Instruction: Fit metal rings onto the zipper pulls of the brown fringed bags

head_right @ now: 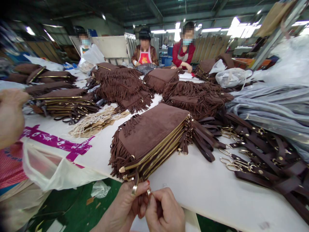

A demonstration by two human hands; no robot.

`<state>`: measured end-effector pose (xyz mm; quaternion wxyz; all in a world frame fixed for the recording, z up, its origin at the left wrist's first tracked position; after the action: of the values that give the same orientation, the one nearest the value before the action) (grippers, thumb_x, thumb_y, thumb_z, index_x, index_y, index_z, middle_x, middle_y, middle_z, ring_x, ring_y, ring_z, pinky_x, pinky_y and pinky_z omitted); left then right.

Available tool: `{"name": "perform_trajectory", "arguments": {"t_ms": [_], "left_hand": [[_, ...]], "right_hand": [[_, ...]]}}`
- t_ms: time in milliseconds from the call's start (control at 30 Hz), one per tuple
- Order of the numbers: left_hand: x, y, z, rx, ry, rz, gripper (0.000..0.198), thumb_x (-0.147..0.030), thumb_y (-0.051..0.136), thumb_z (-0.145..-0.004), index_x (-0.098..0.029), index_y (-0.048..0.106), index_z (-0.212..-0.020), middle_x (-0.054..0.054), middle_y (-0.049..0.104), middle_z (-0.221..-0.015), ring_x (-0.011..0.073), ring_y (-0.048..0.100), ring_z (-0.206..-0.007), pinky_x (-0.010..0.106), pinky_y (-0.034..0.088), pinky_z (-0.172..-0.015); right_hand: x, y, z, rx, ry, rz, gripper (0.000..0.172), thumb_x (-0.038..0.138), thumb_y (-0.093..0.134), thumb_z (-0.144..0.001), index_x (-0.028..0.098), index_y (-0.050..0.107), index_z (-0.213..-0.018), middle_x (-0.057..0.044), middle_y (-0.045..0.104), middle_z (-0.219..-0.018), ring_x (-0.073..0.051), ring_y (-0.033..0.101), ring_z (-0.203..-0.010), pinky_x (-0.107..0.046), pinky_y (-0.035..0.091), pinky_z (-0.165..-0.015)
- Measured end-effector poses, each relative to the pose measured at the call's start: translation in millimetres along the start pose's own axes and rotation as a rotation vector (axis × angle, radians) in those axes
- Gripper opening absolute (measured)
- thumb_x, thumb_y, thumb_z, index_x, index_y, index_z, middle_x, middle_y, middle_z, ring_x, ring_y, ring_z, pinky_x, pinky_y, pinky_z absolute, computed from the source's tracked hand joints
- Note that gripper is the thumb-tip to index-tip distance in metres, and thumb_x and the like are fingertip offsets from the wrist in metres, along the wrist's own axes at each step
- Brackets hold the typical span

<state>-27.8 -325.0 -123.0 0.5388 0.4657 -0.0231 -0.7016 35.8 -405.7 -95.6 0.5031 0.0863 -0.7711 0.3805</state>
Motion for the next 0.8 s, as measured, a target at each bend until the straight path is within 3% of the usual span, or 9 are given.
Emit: {"name": "perform_trajectory", "arguments": {"t_ms": [167,367,567,800], "left_hand": [[-2.2,-3.2,-1.2,-0.055,0.063,-0.089,0.024,-0.032,0.064,-0.064,-0.012,0.054,-0.057,0.001,0.054,-0.048,0.0063,0.042,-0.034,0.019,0.023,-0.037],[-5.7,-2.5,-2.8,-0.003,0.076,-0.066,0.022,-0.03,0.061,-0.067,-0.012,0.052,-0.058,0.0,0.052,-0.049,0.005,0.037,-0.037,0.02,0.021,-0.04],[-7.8,-3.2,-3.6,0.029,0.046,-0.084,0.024,-0.031,0.063,-0.066,-0.013,0.052,-0.056,-0.001,0.05,-0.048,0.0042,0.035,-0.036,0.02,0.018,-0.038],[-8.9,0.4,-1.2,0.067,0.055,-0.083,0.03,-0.035,0.071,-0.057,-0.013,0.051,-0.055,-0.003,0.046,-0.045,0.0042,0.035,-0.036,0.019,0.021,-0.037]], "right_hand": [[-19.6,8.3,-1.1,0.015,0.212,-0.151,0.029,0.042,0.048,-0.083,0.019,0.055,-0.066,0.002,0.054,-0.055,-0.01,0.047,-0.046,-0.021,0.038,-0.046],[-30.6,15.0,-4.0,0.059,0.461,-0.403,0.039,0.055,0.058,-0.071,0.018,0.053,-0.061,0.001,0.057,-0.052,-0.012,0.048,-0.048,-0.022,0.039,-0.047],[-26.1,21.5,-5.2,0.131,0.451,-0.553,0.036,0.053,0.058,-0.074,0.018,0.052,-0.063,0.0,0.059,-0.056,-0.013,0.053,-0.052,-0.023,0.041,-0.052],[-29.6,24.2,0.7,0.126,0.388,-0.52,0.035,0.051,0.054,-0.078,0.018,0.053,-0.065,0.002,0.055,-0.052,-0.011,0.05,-0.05,-0.021,0.038,-0.049]]}}
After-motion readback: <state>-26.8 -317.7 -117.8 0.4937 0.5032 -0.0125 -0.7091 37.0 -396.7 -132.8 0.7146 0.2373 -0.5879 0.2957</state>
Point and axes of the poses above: each hand's wrist, its own z-axis away from the middle knuckle, its own y-axis out of the palm, x = y × z, the point moved 6 cm from there along -z, towards the middle knuckle
